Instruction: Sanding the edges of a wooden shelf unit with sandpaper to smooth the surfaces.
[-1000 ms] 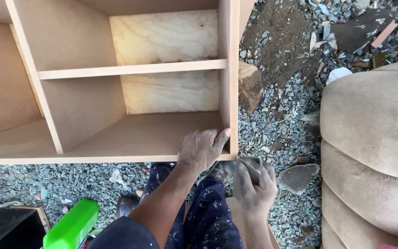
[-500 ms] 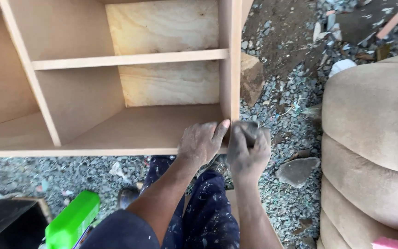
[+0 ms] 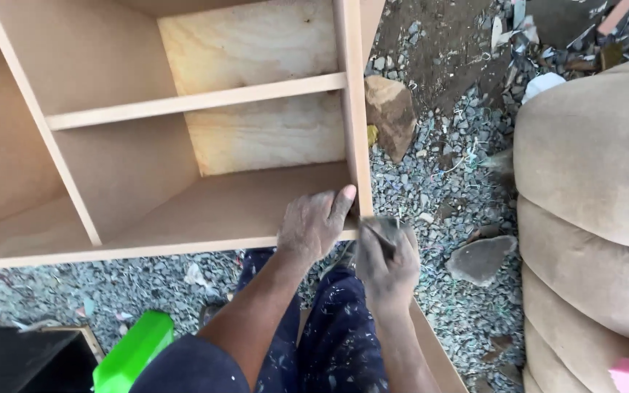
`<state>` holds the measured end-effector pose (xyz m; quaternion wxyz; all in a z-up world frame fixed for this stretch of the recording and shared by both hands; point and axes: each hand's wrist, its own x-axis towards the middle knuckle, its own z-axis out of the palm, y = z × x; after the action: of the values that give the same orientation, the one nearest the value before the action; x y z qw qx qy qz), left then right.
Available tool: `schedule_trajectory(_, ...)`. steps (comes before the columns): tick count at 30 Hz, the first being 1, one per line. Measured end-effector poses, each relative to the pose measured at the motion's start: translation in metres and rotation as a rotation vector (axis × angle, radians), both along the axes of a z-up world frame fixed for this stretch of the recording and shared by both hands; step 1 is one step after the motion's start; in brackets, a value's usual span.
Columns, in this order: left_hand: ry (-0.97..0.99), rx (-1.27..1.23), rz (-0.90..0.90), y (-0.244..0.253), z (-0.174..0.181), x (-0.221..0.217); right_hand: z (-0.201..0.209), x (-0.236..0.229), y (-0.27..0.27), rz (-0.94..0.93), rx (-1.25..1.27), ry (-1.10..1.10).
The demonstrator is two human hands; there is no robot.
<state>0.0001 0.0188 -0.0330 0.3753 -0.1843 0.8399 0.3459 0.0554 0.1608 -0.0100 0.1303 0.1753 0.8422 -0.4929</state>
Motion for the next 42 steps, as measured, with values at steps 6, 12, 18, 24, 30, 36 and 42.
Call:
schedule_trajectory(6,0.058,-0.030,-0.063,-0.006,0.002,0.002,0.002,-0.028,0.003,0.084,0.099,-0.050)
schedule_trajectory(12,0.075,-0.022,-0.086,-0.003,0.002,0.003,-0.039,0.021,0.031,0.072,0.102,-0.039)
schedule_trajectory(18,0.096,-0.057,-0.098,0.000,-0.012,0.007,0.019,-0.085,-0.022,-0.197,-0.078,-0.392)
schedule_trajectory(24,0.458,-0.051,-0.150,0.001,-0.005,0.013,-0.006,-0.028,0.007,-0.266,-0.351,-0.213)
schedule_trajectory(30,0.706,-0.053,-0.291,-0.005,-0.015,0.023,-0.060,0.022,0.054,-0.519,-0.510,-0.286)
schedule_trajectory(36,0.636,0.002,-0.262,-0.011,0.005,0.017,-0.052,0.009,0.028,-0.449,-0.555,-0.235)
schedule_trajectory(42,0.910,-0.048,-0.058,0.044,0.060,0.061,-0.053,0.014,0.035,-0.533,-0.345,-0.192)
